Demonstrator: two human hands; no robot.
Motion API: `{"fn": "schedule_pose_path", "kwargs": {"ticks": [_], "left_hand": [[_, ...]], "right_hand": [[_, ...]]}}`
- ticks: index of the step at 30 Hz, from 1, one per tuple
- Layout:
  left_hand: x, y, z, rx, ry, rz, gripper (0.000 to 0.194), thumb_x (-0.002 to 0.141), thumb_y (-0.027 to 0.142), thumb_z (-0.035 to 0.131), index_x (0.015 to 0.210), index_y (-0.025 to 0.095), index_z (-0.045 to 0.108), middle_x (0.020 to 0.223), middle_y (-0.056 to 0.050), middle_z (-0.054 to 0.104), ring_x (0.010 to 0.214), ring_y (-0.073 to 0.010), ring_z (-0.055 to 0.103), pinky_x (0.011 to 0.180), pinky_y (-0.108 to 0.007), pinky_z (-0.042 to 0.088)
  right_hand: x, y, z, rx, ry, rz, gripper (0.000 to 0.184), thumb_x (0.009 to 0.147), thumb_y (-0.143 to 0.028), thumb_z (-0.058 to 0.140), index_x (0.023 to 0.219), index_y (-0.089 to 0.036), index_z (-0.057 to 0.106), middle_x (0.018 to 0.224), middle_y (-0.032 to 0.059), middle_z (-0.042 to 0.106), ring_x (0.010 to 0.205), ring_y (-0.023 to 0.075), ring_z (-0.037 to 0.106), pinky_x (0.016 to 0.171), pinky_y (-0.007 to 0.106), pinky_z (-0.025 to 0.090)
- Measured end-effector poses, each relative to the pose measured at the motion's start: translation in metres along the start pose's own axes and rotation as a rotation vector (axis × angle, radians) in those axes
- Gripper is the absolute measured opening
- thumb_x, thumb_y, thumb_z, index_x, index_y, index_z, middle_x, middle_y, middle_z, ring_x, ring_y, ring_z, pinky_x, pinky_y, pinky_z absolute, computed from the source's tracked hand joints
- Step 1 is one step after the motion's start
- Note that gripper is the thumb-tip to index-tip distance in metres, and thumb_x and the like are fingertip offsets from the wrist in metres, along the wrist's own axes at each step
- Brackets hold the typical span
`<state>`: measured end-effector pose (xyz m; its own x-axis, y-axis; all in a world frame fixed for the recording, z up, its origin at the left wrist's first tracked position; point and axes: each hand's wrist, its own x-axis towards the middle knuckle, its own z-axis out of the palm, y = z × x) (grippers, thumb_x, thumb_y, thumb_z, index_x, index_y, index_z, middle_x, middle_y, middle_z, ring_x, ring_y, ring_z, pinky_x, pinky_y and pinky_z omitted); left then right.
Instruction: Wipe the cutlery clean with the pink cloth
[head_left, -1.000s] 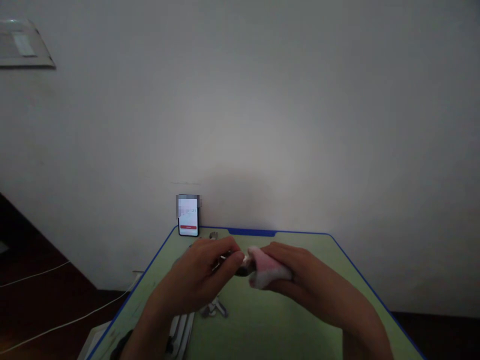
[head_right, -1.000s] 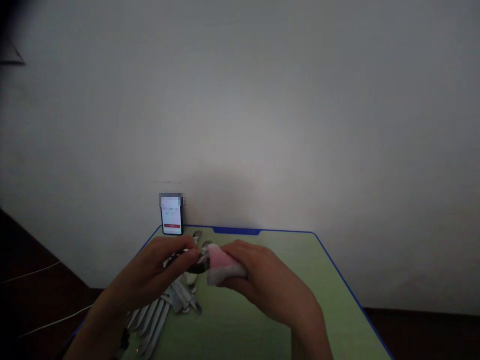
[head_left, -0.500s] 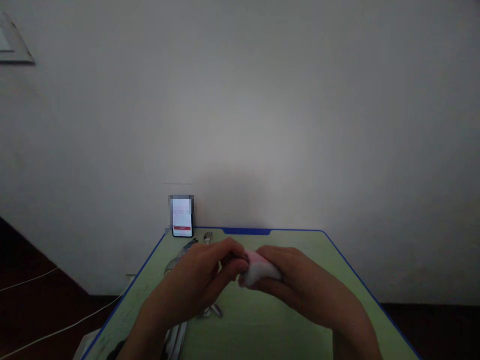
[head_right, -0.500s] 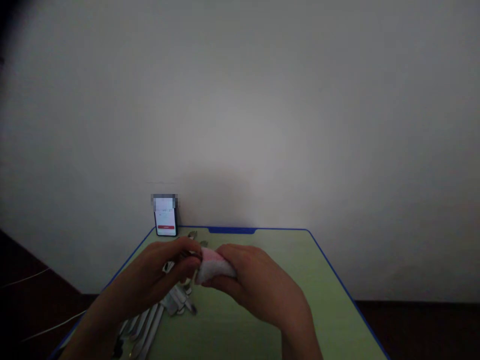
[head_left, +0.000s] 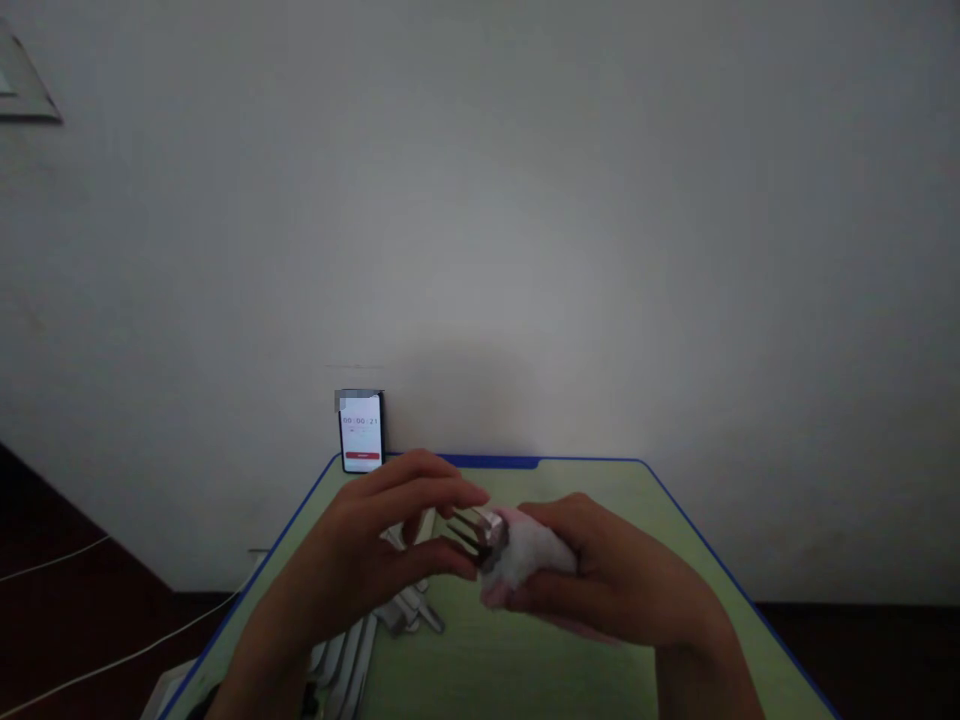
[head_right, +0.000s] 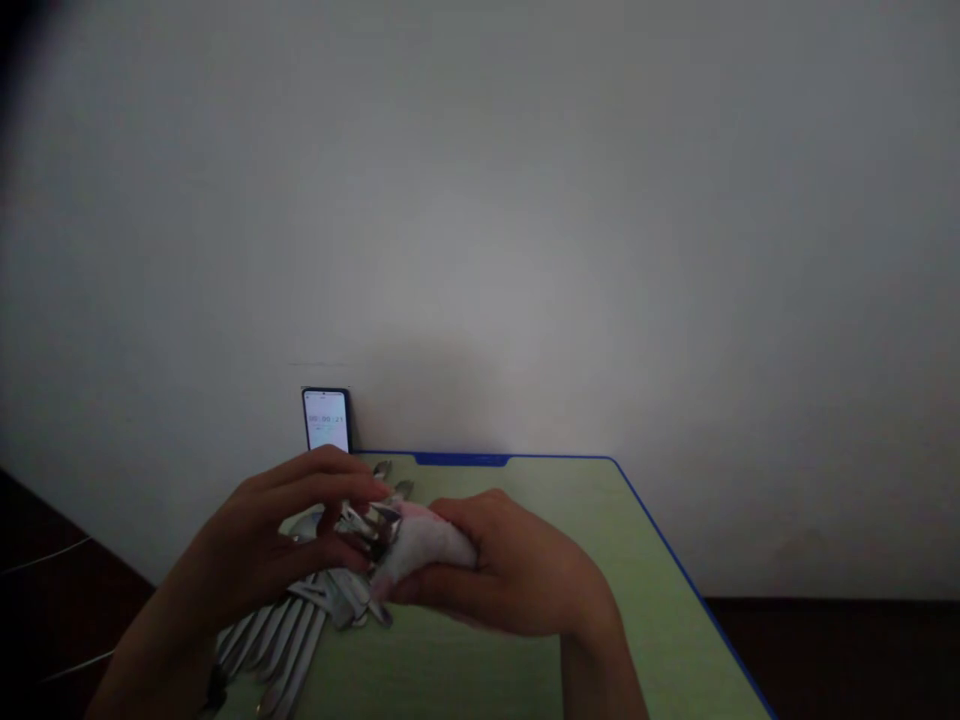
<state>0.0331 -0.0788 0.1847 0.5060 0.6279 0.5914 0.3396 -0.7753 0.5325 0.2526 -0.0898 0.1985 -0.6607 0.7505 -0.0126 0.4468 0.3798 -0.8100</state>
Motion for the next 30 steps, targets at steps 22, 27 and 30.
{"fn": "schedule_pose_path", "kwargs": {"ticks": [22,27,30], "left_hand": [[-0.003,-0.009,0.0,0.058,0.001,-0.066,0.024,0.082,0.025,0.061,0.105,0.028,0.054,0.091,0.002,0.055,0.069,-0.0076,0.05,0.061,-0.017,0.044],[-0.003,-0.001,0.002,0.071,-0.137,-0.148,0.022,0.082,0.024,0.059,0.103,0.023,0.053,0.094,0.0,0.057,0.068,-0.009,0.051,0.058,-0.018,0.044],[0.0,0.006,0.006,0.103,-0.217,-0.17,0.021,0.079,0.021,0.06,0.099,0.023,0.054,0.09,0.002,0.058,0.068,-0.0094,0.052,0.059,-0.019,0.043]], "right_hand": [[-0.004,-0.003,-0.001,-0.289,0.169,0.085,0.008,0.075,-0.022,0.057,0.081,-0.018,0.057,0.073,-0.0023,0.057,0.063,0.0104,0.046,0.055,0.021,0.03],[-0.007,-0.004,-0.003,-0.29,0.123,0.134,0.004,0.073,-0.019,0.055,0.077,-0.018,0.057,0.068,-0.0028,0.057,0.059,0.0097,0.047,0.052,0.02,0.028],[-0.006,-0.004,-0.001,-0.293,0.098,0.15,0.005,0.069,-0.015,0.056,0.074,-0.018,0.058,0.067,-0.0024,0.057,0.06,0.0097,0.047,0.052,0.02,0.028]]}}
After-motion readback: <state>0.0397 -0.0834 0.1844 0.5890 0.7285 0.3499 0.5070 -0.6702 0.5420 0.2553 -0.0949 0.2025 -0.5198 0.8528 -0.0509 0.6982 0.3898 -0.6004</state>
